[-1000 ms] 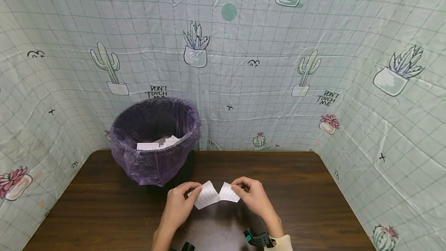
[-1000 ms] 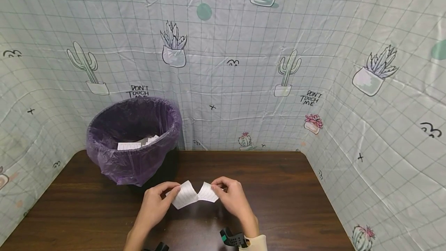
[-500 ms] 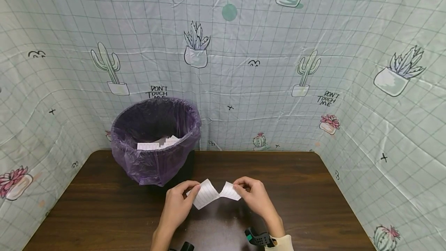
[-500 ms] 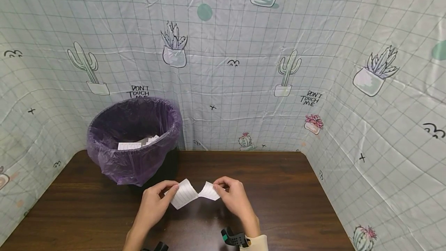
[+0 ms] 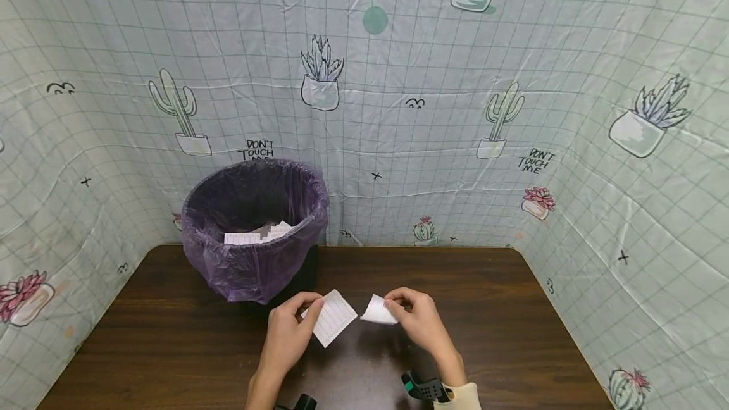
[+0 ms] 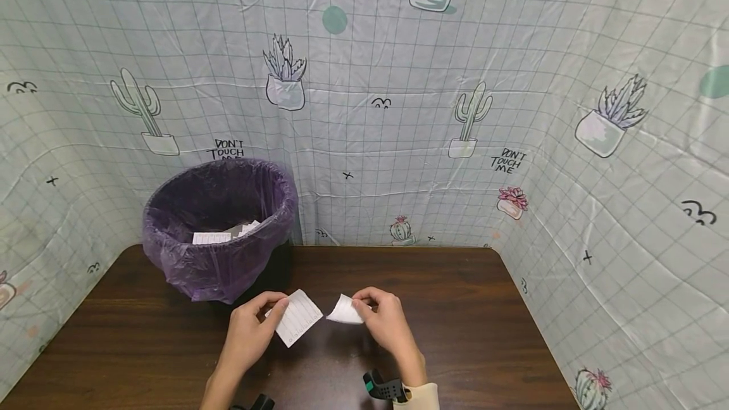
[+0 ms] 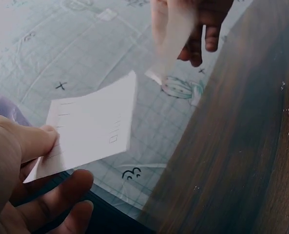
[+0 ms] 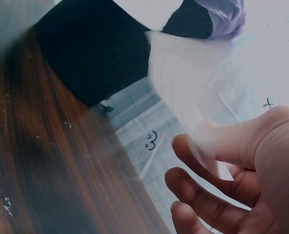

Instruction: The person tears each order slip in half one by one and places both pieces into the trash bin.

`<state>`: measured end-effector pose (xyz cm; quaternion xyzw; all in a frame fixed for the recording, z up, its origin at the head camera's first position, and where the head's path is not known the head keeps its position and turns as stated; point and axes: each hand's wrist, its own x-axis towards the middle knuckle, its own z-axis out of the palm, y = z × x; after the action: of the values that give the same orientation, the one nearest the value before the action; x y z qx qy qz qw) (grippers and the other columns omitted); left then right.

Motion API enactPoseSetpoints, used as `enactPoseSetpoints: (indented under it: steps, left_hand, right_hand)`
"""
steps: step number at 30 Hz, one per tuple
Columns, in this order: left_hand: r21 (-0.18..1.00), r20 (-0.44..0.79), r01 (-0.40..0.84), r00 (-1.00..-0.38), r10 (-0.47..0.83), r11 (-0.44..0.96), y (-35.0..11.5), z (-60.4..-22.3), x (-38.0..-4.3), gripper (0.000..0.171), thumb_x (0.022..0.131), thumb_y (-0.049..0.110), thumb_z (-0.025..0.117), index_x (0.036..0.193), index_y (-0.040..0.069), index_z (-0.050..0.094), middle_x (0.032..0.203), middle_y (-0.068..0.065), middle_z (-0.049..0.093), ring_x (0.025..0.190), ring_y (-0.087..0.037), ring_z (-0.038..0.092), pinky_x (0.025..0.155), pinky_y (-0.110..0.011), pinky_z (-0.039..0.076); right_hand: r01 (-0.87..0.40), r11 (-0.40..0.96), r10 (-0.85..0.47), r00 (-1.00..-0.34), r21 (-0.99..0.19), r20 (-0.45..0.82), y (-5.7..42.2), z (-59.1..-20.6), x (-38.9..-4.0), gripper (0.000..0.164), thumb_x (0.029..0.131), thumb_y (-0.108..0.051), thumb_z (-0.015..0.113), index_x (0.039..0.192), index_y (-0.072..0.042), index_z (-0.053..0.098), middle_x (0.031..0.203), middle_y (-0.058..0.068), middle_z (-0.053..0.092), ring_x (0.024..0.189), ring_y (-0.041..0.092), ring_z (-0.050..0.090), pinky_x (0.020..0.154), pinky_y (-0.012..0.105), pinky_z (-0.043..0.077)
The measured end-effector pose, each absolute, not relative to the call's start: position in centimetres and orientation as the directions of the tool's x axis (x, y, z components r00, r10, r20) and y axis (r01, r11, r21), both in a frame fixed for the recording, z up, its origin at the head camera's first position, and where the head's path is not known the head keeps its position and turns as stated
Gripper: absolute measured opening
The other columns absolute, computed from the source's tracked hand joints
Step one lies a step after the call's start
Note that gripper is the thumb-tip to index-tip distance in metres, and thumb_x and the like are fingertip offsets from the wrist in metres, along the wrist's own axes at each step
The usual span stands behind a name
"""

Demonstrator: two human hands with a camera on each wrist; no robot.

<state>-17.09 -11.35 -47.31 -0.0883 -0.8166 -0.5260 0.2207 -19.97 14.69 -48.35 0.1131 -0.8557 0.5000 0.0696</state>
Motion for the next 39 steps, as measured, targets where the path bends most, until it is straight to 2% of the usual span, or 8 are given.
enactPoseSetpoints:
  steps: [6,21,27,33,39]
  left_hand:
    - [0.820,0.463,0.372,-0.878,-0.121,0.435,-11.6,-47.4,-17.2,0.005,0.094,0.009,0.074,0.091,0.007,0.077,0.077,0.002,0.071,0.063,0.000,0.052,0.053,-0.018,0.042]
    - [0.832,0.393,0.316,-0.916,-0.084,0.456,-11.5,-47.4,-17.2,0.004,0.092,0.009,0.075,0.089,0.010,0.077,0.083,0.000,0.074,0.061,-0.001,0.050,0.053,-0.020,0.042]
    - [0.825,0.379,0.311,-0.924,-0.055,0.472,-11.4,-47.6,-17.2,0.005,0.093,0.007,0.073,0.089,0.009,0.077,0.086,-0.002,0.075,0.064,-0.004,0.054,0.054,-0.020,0.043]
    - [0.816,0.379,0.316,-0.925,-0.036,0.483,-11.4,-47.9,-17.3,0.005,0.092,0.008,0.074,0.090,0.010,0.077,0.088,-0.001,0.076,0.068,-0.002,0.056,0.056,-0.020,0.044]
    - [0.808,0.384,0.327,-0.923,-0.018,0.490,-11.4,-48.1,-17.4,0.005,0.093,0.009,0.075,0.089,0.011,0.078,0.088,0.000,0.076,0.064,0.000,0.052,0.055,-0.019,0.043]
  right_hand:
    - [-0.253,0.475,-0.083,-0.966,-0.843,0.243,15.1,-48.4,-20.1,0.006,0.094,-0.003,0.073,0.090,-0.008,0.075,0.079,0.000,0.070,0.071,0.004,0.059,0.067,0.022,0.050]
    - [-0.261,0.474,-0.073,-0.963,-0.841,0.258,15.8,-48.4,-20.2,0.007,0.094,-0.007,0.073,0.091,-0.012,0.076,0.081,-0.003,0.070,0.070,0.004,0.055,0.063,0.021,0.045]
    - [-0.260,0.481,-0.072,-0.964,-0.837,0.257,15.9,-48.3,-20.1,0.006,0.095,-0.009,0.073,0.092,-0.013,0.077,0.082,-0.003,0.070,0.069,0.005,0.053,0.062,0.021,0.043]
    - [-0.259,0.488,-0.073,-0.964,-0.834,0.257,16.0,-48.2,-20.1,0.006,0.095,-0.010,0.073,0.092,-0.014,0.077,0.082,-0.003,0.070,0.067,0.005,0.051,0.061,0.020,0.041]
    - [-0.260,0.483,-0.069,-0.963,-0.836,0.260,15.9,-48.1,-20.1,0.006,0.095,-0.009,0.074,0.091,-0.013,0.077,0.082,-0.002,0.070,0.068,0.005,0.051,0.061,0.021,0.042]
